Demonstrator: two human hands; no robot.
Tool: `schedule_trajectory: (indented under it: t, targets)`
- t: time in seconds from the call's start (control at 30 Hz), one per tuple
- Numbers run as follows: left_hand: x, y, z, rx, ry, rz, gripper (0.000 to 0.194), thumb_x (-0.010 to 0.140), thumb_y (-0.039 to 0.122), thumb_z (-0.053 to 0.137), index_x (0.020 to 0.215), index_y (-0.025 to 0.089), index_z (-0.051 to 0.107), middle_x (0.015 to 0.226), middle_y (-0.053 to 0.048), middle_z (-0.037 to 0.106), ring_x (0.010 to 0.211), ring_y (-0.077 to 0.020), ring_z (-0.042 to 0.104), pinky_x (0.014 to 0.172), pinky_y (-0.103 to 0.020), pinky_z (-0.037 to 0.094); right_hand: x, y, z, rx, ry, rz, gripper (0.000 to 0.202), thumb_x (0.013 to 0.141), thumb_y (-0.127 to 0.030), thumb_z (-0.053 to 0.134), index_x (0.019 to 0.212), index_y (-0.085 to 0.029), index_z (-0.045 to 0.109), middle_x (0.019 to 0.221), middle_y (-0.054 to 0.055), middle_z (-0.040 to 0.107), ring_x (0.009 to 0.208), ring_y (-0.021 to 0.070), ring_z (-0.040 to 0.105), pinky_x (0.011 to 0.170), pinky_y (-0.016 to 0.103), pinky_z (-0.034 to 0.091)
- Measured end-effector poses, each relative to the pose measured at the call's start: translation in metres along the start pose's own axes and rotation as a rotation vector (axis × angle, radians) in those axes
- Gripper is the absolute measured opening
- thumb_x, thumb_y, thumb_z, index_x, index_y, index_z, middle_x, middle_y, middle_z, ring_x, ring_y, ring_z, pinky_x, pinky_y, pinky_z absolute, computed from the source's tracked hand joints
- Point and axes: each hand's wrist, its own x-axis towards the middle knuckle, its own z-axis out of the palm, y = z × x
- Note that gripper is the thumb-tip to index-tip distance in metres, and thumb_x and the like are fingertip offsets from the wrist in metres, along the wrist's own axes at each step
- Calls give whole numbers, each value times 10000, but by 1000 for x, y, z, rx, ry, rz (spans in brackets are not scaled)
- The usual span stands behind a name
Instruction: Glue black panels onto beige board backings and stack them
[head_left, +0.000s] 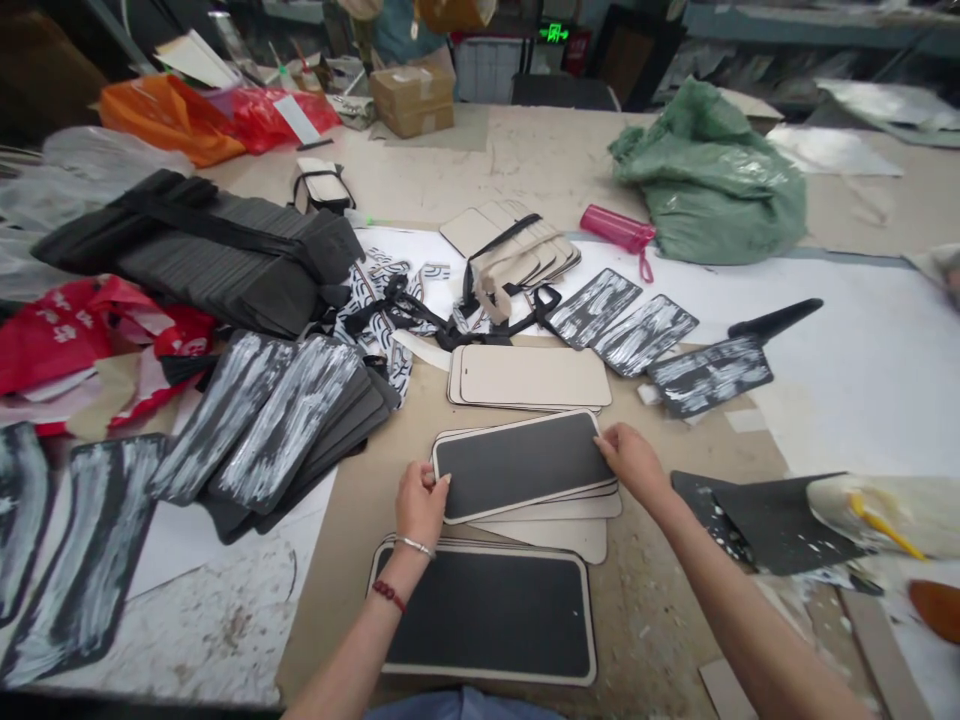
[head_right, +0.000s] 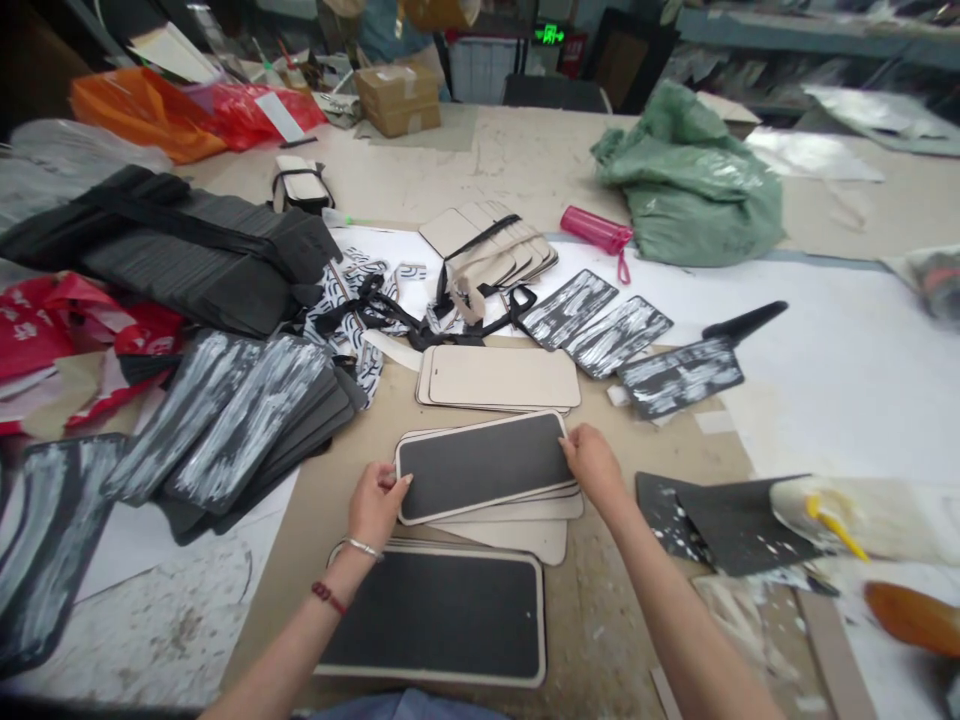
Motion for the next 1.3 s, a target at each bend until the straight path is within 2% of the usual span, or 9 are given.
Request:
schedule_trajectory:
  t: [0.13,0.4,0.63,0.77,0.87,0.97,1.1,1.3]
  targets:
    - [-2,-1,2,58,28,73,120,662,227,562,735,191,475,695,12,460,652,-143,488,670,-296,419,-1,1,3,7,21,-37,224,821,-293,442,934,-142,562,845,85,561,784,176,524,729,260,366]
    - [-2,-7,7,52,39,126,94,701,207,538,751,195,460,751,-2,447,726,-160,492,696,-327,443,-6,-1,7,-74,79,-23,209,818,-283,458,937,-142,555,900,102,562,892,208,488,739,282,356]
    - [-2,-7,8,60,35,143,85,707,214,530,741,192,455,767,-16,448,715,-162,485,686,-325,445,-10,-15,0,-114,88,78,149,820,-290,455,878,-173,526,888,86,544,851,199,494,652,277,348]
    - [-3,-4,7,70,43,157,82,705,203,524,742,192,452,763,-14,446,726,-166,486,691,-328,439,-15,-26,-9,-244,83,-7,93,821,-243,436,822,-165,489,850,101,542,836,210,503,645,281,334]
    - [-4,0,6,68,42,151,88,698,177,523,734,193,445,751,-12,446,741,-169,483,708,-331,433,-21,-30,-22,-279,-9,-61,142,856,-250,343,880,-167,456,731,80,555,714,205,537,588,284,322]
    - [-4,3,5,53,40,131,103,689,162,532,731,192,443,745,-6,437,728,-163,477,720,-329,429,-21,-26,-37,-174,-95,-62,134,848,-283,341,904,-181,409,648,38,541,599,182,534,546,271,317]
    - [-3,3,5,40,35,106,121,679,151,553,737,187,454,741,-1,437,723,-156,476,725,-316,424,-18,-16,-51,47,-87,-141,88,767,-272,414,766,-213,348,638,10,517,573,149,509,562,250,349]
    - [0,-1,7,37,17,119,133,686,130,563,760,174,461,762,-6,454,734,-142,475,741,-303,425,-16,-13,-49,233,-65,-152,147,706,-337,411,683,-232,310,531,-40,409,475,128,417,493,257,334]
